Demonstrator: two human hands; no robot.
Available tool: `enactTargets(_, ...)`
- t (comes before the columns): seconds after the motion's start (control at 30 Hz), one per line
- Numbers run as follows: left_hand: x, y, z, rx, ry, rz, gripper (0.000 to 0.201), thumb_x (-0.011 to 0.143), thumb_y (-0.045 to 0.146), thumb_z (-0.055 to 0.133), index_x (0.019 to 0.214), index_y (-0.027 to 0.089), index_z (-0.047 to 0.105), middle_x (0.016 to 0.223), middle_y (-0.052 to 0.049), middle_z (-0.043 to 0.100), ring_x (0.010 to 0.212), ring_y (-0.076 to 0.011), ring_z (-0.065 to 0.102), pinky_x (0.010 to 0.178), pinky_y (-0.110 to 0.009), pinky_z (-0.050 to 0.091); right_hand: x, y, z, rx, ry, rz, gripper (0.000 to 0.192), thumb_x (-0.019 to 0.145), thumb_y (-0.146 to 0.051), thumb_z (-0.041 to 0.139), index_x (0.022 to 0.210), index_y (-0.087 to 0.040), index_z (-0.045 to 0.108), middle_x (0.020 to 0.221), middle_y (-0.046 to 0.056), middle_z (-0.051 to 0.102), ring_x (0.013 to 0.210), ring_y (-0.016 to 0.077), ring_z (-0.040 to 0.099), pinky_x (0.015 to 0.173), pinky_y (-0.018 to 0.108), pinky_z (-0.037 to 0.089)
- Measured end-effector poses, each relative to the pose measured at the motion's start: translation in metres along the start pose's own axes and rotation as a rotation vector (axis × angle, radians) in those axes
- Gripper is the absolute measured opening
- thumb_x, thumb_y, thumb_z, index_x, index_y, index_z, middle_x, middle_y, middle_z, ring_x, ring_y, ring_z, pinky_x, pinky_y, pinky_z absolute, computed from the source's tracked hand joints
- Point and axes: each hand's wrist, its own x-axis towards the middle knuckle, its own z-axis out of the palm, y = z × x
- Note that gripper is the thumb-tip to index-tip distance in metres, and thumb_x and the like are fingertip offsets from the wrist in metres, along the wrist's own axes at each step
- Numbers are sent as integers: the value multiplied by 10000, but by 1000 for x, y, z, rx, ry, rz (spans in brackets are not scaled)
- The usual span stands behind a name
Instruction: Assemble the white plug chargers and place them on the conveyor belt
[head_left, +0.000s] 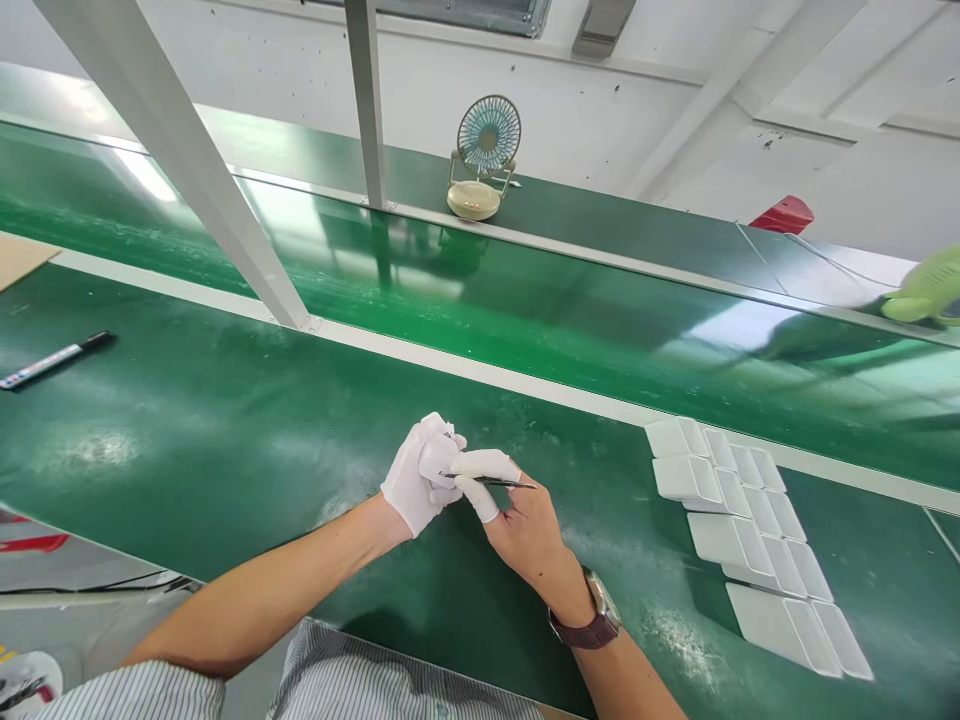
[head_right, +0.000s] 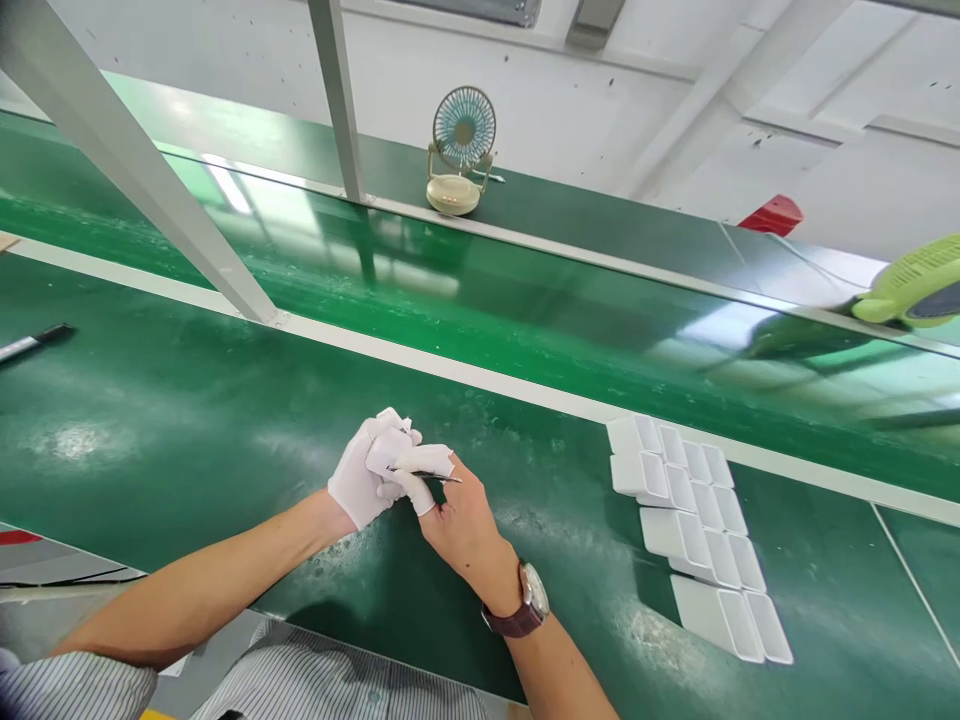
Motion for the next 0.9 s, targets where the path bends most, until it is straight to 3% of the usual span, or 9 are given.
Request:
enactTargets(0.2, 0, -4, -3, 11, 11, 47, 337, 674, 353, 724, 758, 218, 427, 689, 51, 501, 376, -38, 346, 311, -166, 195, 6, -6, -2, -23, -56, 65, 157, 956, -221, 572, 1011, -246, 717, 1007, 54, 751, 970, 218, 717, 886, 349, 597)
enactTargets(0.47, -3, -2, 5, -29, 111, 5, 324, 659, 313, 726, 772, 212, 440, 620, 64, 469, 366, -45, 363, 317, -178, 185, 8, -5, 0, -21, -51, -23, 152, 953, -193, 573, 978, -255, 709, 985, 44, 747, 942, 202, 717, 862, 325, 595)
enactTargets(0.73, 1, -2, 0, -53, 26, 58, 283, 701, 257, 685, 703, 215, 404, 610, 61, 472, 338, -53, 368, 298, -188, 209, 13, -2, -2, -24, -61, 37, 162, 957, -313, 591, 927, -256, 739, 941, 48, 762, 944, 221, 723, 879, 359, 592)
enactTargets(0.9, 0, 1, 1, -109, -38, -23, 200, 754, 231, 666, 717, 188, 474, 637, 22, 547, 396, -78, 476, 319, -180, 309, 8, 3, -4, 151, 64, 107, 145, 934, -329, 621, 944, -256, 747, 947, 46, 776, 911, 227, 742, 829, 359, 622)
